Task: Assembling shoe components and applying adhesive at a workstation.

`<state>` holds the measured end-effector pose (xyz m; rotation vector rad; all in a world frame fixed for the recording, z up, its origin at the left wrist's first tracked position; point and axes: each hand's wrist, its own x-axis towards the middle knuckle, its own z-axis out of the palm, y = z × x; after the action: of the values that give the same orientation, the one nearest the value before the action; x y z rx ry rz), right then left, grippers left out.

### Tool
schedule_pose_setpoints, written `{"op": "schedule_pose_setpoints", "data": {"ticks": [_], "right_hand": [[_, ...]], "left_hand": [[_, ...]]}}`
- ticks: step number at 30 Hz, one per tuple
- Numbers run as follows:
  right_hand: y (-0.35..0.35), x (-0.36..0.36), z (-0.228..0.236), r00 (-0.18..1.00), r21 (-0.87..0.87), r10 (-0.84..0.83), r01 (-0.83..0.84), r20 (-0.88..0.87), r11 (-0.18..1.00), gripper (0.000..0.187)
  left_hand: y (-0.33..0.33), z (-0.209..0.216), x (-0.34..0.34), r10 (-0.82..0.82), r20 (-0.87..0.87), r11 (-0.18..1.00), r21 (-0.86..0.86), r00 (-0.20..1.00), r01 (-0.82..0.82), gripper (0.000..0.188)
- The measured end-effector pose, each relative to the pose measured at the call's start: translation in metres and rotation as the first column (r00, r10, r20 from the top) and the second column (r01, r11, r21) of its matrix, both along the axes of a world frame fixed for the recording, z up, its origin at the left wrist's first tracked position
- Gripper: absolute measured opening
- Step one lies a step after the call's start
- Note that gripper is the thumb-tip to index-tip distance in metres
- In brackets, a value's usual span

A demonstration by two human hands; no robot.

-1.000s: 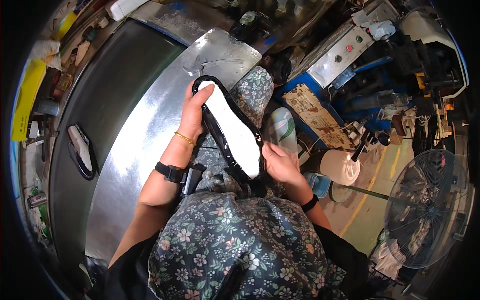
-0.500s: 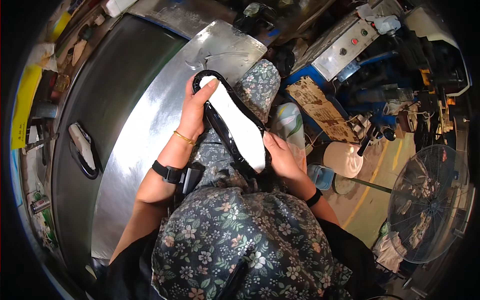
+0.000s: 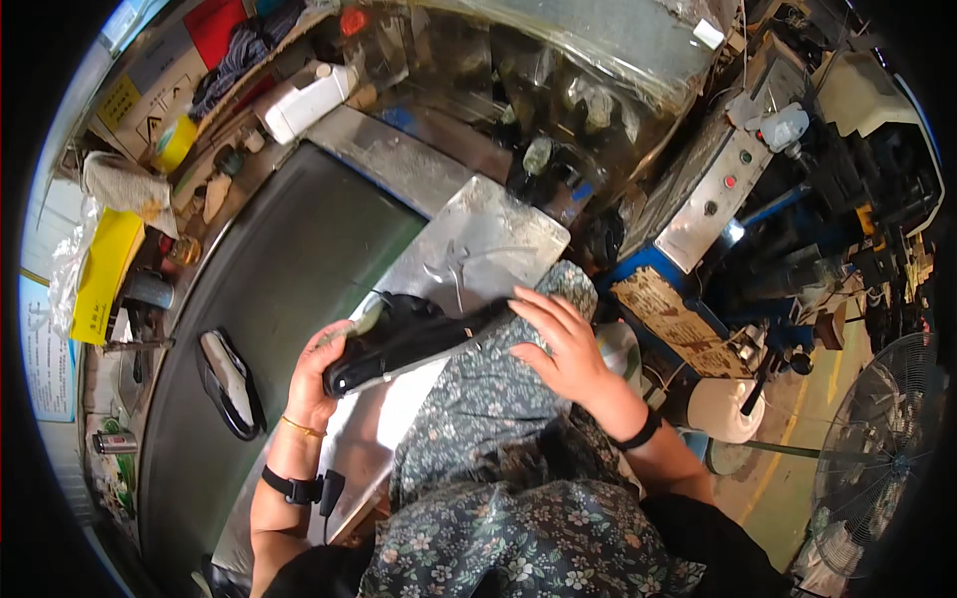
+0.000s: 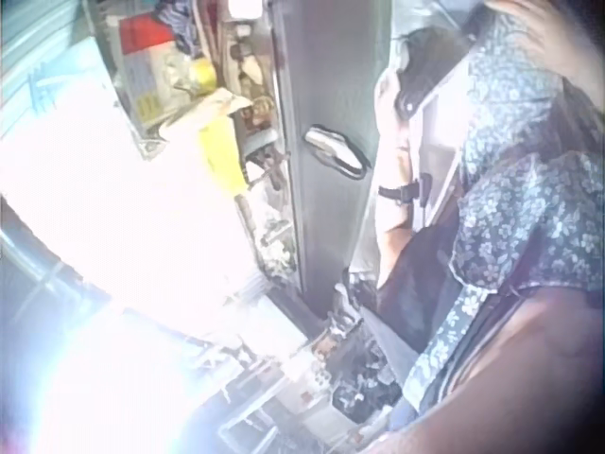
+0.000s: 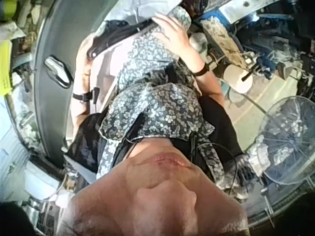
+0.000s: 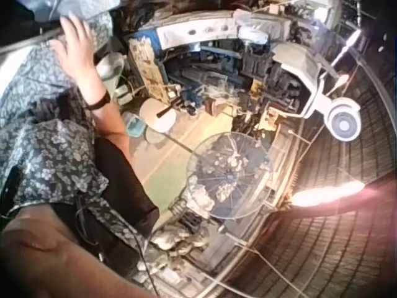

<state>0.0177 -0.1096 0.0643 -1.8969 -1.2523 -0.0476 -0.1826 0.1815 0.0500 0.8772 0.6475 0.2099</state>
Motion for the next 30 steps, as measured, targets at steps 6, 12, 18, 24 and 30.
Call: {"op": "schedule_pose_setpoints", "data": {"ticks": [6, 12, 18, 24, 30], "right_hand": [[-0.042, -0.044, -0.061, 0.872, 0.002, -0.122, 0.14, -0.475, 0.99, 0.02], [-0.027, -0.053, -0.02, 0.903, -0.073, 0.033, -0.072, -0.429, 0.995, 0.014], [0.058, -0.039, 0.065, 0.851, 0.299, 0.323, -0.208, -0.413, 0.931, 0.011], [0.106, -0.076, 0.089, 0.809, 0.483, 0.587, -0.525, 0.029, 0.701, 0.014], [0.091, -0.102, 0.079, 0.774, 0.345, 0.576, -0.633, 0.264, 0.693, 0.023]], "left_hand": [[0.038, -0.002, 0.167, 0.15, 0.153, 0.756, 0.619, 0.977, -0.213, 0.04], [0.124, -0.081, 0.335, -0.121, -0.217, -0.113, 0.972, 0.969, 0.203, 0.072], [0.047, -0.074, 0.371, 0.22, -0.331, -0.116, 0.925, 0.918, 0.362, 0.036], [-0.01, -0.079, 0.296, 0.131, -0.489, 0.013, 0.87, 0.862, 0.492, 0.04], [-0.021, -0.08, 0.233, 0.272, -0.512, 0.208, 0.858, 0.815, 0.469, 0.034]]}}
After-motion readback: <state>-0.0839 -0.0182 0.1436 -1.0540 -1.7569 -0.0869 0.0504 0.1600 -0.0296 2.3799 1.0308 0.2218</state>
